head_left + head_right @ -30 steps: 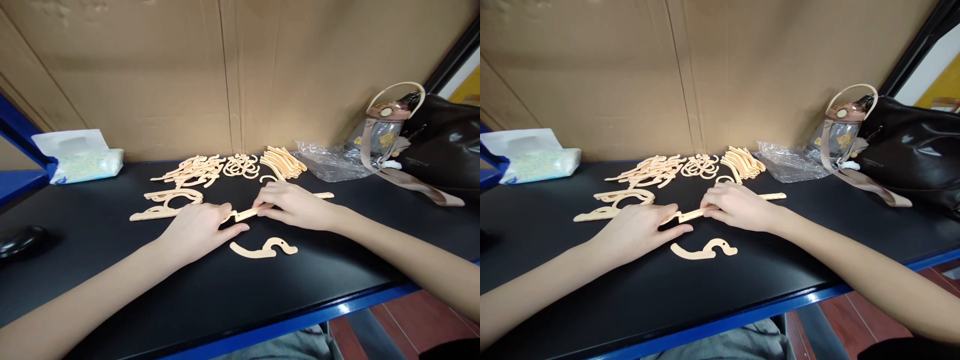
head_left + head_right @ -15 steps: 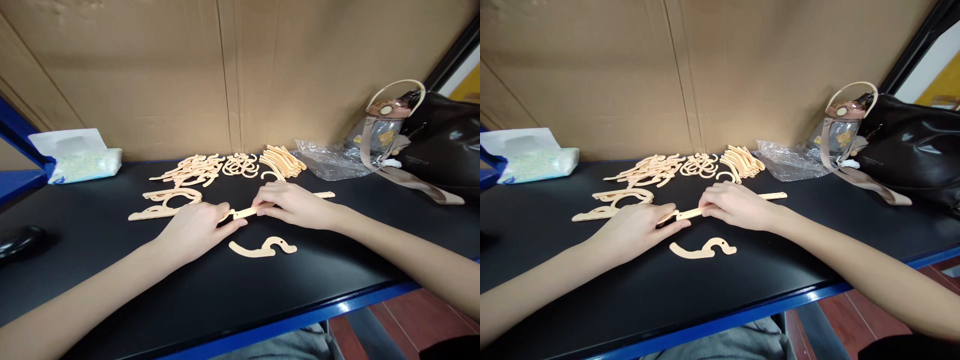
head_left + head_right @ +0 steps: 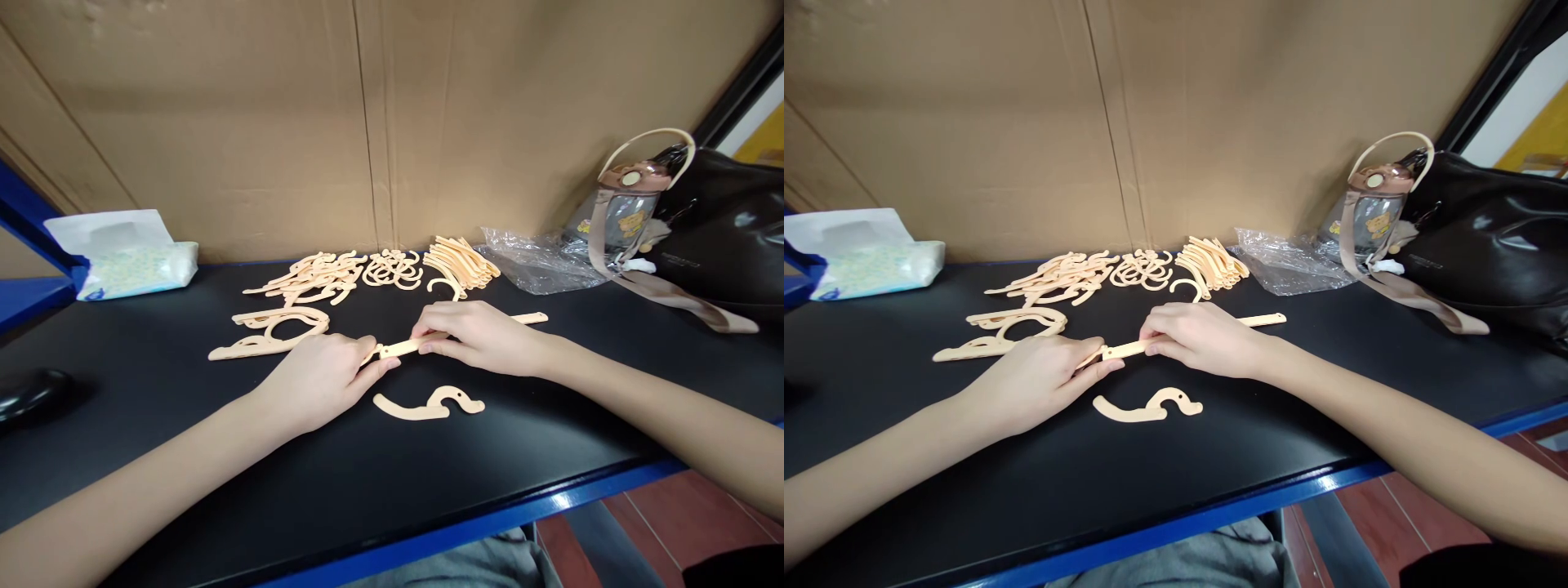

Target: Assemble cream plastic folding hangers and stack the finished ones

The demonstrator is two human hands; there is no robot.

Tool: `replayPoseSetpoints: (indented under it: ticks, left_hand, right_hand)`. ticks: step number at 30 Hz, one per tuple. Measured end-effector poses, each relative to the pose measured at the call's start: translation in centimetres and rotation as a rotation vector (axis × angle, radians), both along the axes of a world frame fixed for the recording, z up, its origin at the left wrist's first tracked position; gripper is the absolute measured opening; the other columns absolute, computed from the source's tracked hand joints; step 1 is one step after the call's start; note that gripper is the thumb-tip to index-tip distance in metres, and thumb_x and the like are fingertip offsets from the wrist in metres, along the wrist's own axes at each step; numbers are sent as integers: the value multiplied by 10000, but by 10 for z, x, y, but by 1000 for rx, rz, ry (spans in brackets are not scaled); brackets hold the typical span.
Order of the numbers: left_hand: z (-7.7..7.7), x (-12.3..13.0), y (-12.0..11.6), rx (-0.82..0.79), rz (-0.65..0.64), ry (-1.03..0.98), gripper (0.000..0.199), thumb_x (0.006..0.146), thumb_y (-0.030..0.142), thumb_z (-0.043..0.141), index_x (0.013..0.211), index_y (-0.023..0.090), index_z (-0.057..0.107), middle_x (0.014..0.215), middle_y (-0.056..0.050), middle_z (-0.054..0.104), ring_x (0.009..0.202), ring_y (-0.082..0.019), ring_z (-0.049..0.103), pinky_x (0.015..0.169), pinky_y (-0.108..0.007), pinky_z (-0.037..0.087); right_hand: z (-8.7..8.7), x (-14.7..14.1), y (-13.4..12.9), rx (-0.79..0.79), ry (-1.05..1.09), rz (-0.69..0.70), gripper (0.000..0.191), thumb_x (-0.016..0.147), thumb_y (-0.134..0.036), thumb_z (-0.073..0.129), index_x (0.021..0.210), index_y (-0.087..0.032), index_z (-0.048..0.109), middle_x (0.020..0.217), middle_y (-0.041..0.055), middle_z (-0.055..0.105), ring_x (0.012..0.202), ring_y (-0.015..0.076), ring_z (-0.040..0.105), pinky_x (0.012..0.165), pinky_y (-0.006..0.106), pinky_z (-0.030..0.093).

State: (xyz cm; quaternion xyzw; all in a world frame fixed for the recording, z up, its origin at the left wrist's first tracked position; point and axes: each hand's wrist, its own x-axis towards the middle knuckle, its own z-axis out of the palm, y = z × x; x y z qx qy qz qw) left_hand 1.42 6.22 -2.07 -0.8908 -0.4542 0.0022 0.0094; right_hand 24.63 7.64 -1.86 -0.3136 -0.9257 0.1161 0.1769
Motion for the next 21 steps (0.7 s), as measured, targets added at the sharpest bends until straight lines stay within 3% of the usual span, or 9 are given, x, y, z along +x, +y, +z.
replayPoseSetpoints:
  ticks: [10,17,21]
  left_hand:
    - [2,1,-3,47,-86,73,447,998,404,265,680,196,500,597,-21,599,532,-211,564,524,-292,262]
    - [9,3,-3,107,39,69,420,949,475,338,662,202,479,563,-21,562,526,-213,543,503,-284,208]
    - [9,1,-5,60,22,21,416,938,495,351,653,207,443,553,-8,531,527,-198,519,513,-283,229]
  right_hand:
    - [-3,1,2,16,0,-5,161,957,-222,486,946,-157,633,935,38,650,854,157,601,747,272,427]
    - [2,-1,1,-4,26,-11,143,950,-224,507,943,-155,633,919,25,651,819,141,596,722,256,418]
    - [3,-1,-2,-8,21,5,143,952,-224,505,946,-159,632,934,30,653,830,143,602,723,255,422]
